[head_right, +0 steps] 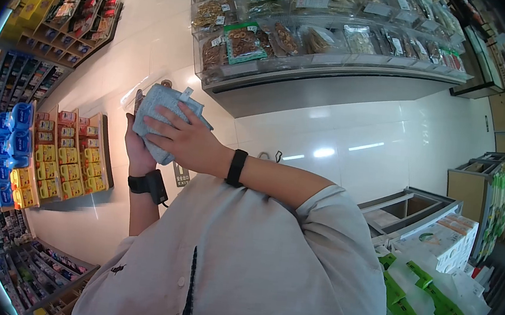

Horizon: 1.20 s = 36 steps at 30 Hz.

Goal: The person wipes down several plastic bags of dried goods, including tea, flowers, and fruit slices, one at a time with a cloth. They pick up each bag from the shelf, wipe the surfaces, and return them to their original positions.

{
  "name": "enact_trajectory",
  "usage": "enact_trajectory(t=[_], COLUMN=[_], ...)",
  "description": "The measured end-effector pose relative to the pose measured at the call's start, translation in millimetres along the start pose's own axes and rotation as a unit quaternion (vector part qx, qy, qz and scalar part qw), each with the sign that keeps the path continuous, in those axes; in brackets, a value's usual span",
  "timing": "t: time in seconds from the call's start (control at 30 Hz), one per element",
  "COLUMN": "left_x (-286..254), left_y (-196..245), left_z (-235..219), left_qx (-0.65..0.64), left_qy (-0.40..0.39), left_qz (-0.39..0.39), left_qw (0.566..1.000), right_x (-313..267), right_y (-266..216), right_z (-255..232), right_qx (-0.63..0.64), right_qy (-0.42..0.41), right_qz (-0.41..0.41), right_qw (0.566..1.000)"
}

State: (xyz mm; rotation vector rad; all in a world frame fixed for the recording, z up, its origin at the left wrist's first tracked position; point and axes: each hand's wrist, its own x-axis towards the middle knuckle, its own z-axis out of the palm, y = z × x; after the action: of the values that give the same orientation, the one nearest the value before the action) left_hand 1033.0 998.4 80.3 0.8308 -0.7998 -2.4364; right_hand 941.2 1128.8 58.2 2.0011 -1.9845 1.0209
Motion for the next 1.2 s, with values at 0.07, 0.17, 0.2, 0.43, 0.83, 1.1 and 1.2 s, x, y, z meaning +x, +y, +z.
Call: enact_trajectory(t=[0.07, 0.17, 0.2, 0.43, 0.83, 1.1, 1.2], left_x=[-1, 12, 11, 15, 10, 4, 10], left_y=[-10, -39, -40, -9, 3, -18, -27], left_z=[8, -17, -18, -37, -25, 12, 3], left_qx=[0.040, 0.032, 0.029, -0.029, -0.005, 0.045, 0.036], left_qy=[0.004, -0.008, -0.009, -0.032, -0.004, 0.017, -0.052], left_qz=[0.008, 0.007, -0.002, -0.022, 0.052, 0.040, 0.041], left_qw=[0.999, 0.999, 1.000, 0.999, 0.999, 0.998, 0.997], right_x=[9, 30, 28, 1, -9, 15, 16], right_y=[2, 18, 17, 5, 46, 27, 53], right_z=[4, 5, 9, -2, -15, -18, 5], right_qx=[-0.020, -0.009, -0.004, -0.007, 0.054, 0.019, 0.138], right_qy=[0.033, 0.035, 0.040, -0.049, -0.005, -0.007, 0.065], right_qz=[0.035, 0.129, 0.129, -0.027, 0.027, 0.058, 0.133], right_qw=[0.999, 0.991, 0.991, 0.998, 0.998, 0.998, 0.979])
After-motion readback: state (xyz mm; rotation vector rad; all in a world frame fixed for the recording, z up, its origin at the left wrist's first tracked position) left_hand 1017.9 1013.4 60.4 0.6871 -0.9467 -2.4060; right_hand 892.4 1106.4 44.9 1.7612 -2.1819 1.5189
